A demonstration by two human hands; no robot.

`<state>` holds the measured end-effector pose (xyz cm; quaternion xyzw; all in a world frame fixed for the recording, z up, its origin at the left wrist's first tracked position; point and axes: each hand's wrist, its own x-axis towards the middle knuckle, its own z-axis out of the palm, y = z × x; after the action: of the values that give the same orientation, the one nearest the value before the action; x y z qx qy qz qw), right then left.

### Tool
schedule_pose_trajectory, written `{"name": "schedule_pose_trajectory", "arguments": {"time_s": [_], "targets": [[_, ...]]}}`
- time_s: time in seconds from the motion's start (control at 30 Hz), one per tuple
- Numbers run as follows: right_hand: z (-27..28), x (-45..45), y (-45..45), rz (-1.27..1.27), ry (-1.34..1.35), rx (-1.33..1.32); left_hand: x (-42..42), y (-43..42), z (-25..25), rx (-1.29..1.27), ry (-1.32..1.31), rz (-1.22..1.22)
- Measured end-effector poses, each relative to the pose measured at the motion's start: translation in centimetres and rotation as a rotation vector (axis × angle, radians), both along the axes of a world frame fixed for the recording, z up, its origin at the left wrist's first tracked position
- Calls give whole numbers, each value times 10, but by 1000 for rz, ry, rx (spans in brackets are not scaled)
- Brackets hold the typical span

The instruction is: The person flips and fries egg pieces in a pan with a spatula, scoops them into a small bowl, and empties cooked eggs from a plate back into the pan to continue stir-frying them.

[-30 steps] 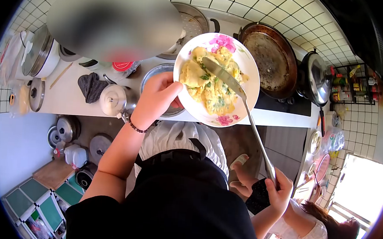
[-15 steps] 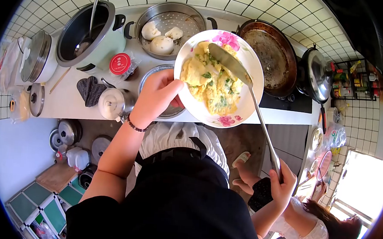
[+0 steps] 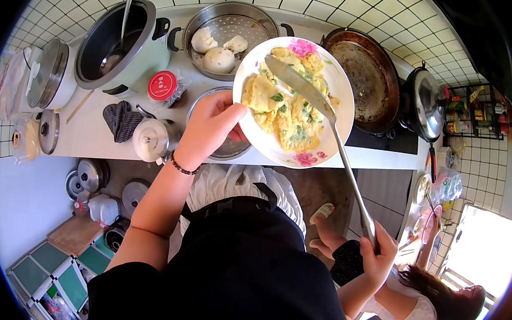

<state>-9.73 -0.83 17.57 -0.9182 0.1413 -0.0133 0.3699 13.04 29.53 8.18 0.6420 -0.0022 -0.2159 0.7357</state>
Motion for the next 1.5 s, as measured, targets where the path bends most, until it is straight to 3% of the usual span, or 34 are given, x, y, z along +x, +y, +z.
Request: {"name": "schedule_pose_trajectory", "arguments": {"time_s": [0.43, 0.67, 1.37, 1.5], "targets": [[9, 4, 3, 68, 61, -55, 17, 2, -3, -26, 11, 53], [-5, -11, -25, -85, -19, -13, 24, 5, -7, -8, -39, 83], [-3, 9, -29, -82, 24, -219, 22, 11, -11, -31, -105, 126], [-6, 1, -31, -17, -79, -113, 22, 10, -14, -46, -89, 130]]}}
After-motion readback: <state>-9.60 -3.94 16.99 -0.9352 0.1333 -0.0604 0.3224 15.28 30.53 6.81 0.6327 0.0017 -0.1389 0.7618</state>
